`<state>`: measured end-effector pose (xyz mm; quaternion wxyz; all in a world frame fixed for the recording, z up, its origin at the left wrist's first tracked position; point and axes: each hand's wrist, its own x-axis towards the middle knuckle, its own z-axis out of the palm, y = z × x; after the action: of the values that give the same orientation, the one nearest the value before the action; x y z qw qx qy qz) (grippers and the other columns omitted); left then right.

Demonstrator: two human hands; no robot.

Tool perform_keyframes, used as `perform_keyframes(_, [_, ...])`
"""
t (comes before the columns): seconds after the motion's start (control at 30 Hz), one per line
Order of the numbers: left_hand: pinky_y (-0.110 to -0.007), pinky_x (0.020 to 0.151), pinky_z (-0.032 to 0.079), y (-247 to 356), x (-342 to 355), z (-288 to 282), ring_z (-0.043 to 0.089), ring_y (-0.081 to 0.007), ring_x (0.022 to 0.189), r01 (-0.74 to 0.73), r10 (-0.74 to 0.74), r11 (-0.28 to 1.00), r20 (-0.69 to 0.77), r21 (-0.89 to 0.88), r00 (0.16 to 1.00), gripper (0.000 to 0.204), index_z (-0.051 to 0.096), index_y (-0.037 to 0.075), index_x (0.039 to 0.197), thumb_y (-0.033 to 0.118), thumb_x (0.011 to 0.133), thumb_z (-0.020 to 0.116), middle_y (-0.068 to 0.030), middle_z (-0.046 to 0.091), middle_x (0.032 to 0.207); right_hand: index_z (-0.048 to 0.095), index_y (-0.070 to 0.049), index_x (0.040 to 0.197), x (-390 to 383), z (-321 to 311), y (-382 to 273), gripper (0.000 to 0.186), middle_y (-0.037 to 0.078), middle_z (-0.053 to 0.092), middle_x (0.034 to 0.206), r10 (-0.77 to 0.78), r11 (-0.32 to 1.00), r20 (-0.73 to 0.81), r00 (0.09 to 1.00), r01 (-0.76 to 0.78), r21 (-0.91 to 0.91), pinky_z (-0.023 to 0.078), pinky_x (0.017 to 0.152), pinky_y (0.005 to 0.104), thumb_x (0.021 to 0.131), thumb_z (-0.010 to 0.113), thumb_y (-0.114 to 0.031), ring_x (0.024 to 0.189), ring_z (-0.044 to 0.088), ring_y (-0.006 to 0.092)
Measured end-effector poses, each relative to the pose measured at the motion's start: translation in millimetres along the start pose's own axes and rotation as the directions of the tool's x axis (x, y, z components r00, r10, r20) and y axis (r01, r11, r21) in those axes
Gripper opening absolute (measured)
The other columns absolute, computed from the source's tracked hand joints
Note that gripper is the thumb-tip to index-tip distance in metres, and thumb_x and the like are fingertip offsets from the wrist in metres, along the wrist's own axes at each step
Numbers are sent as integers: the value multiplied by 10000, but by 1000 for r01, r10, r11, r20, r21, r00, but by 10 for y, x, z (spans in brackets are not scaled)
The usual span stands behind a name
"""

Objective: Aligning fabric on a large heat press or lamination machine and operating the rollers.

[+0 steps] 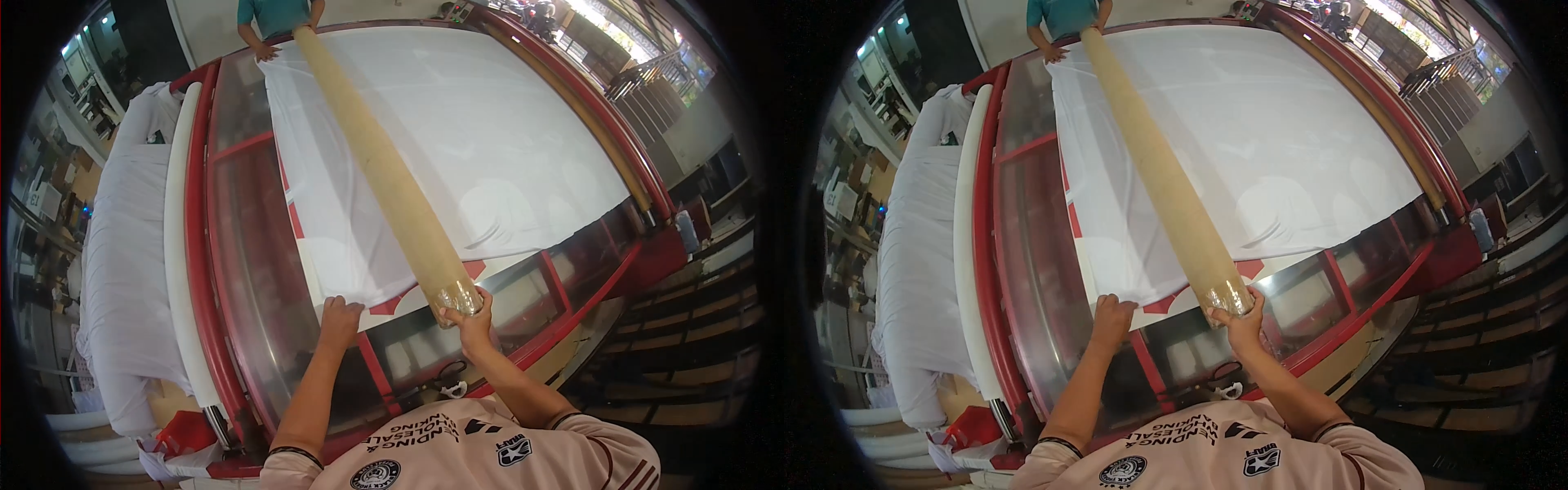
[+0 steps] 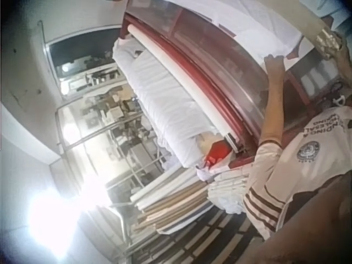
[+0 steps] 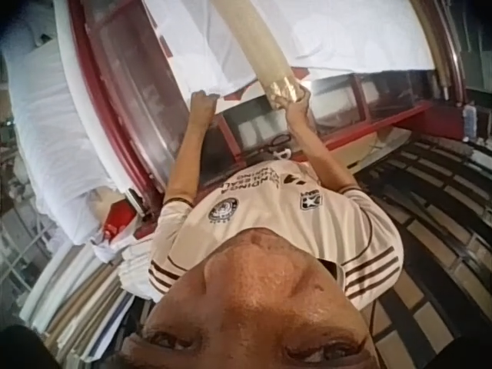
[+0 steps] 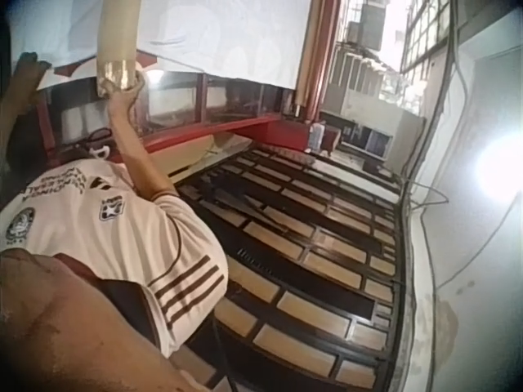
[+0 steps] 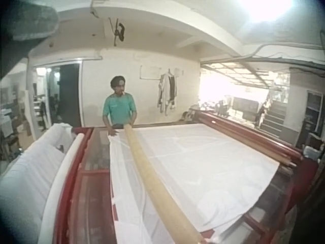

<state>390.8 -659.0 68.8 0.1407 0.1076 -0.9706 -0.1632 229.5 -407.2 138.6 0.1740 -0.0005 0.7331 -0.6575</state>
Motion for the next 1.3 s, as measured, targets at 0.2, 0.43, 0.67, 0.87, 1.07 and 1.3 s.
perform_keyframes(0.2, [-507, 995, 484, -23, -298, -44, 665, -299, 957, -82, 85, 996, -176, 23, 981, 166, 748, 61, 964, 77, 835, 647, -107, 736, 871, 340, -34, 1392, -51, 177, -21, 922, 138, 525, 1302, 8, 995, 53, 999, -14, 100, 487, 1004, 381, 652, 887, 15, 1176, 562, 259])
perform_keyframes(0.43, [-422, 873, 560, 62, -327, -137, 675, -346, 995, 258, -254, 921, 53, -291, 966, 284, 738, 44, 1077, -12, 833, 604, -158, 733, 965, 347, -55, 1386, -100, 244, 123, 953, 158, 510, 1304, 3, 1000, 25, 1000, -4, 12, 504, 967, 375, 628, 925, -50, 1158, 567, 258])
perform_keyframes(0.67, [-438, 954, 542, 9, -214, -259, 665, -341, 1083, 181, -217, 975, 347, 132, 912, 336, 723, 51, 1153, 4, 835, 624, -174, 736, 972, 358, -59, 1386, -67, 161, 200, 960, 162, 499, 1316, -48, 998, 8, 999, 48, -45, 497, 970, 367, 627, 946, -88, 1177, 553, 256])
perform_keyframes(0.87, [-437, 1080, 485, -228, -615, -210, 681, -303, 996, -89, 54, 976, 173, 199, 983, 109, 696, 53, 881, 29, 788, 644, -141, 725, 879, 378, -66, 1381, -46, 202, 260, 967, 166, 485, 1323, -78, 993, -5, 997, 78, -94, 478, 1004, 389, 617, 965, -154, 1212, 529, 279])
perform_keyframes(1.07, [-413, 942, 548, -211, -872, -588, 688, -328, 992, 54, -89, 988, 250, 141, 964, 217, 698, 17, 986, -4, 776, 648, -155, 731, 957, 390, -61, 1377, -50, 275, 327, 998, 184, 463, 1324, -99, 987, -6, 995, 97, -127, 450, 1042, 420, 591, 982, -226, 1226, 506, 316])
perform_keyframes(1.3, [-428, 800, 565, -368, -1132, -535, 679, -324, 874, 65, -79, 990, 112, 124, 991, 59, 652, 39, 798, 10, 794, 601, -148, 697, 827, 369, -82, 1391, -136, 357, 277, 1035, 221, 410, 1342, -82, 943, -14, 997, 73, -324, 415, 1066, 462, 570, 982, -233, 1233, 467, 372])
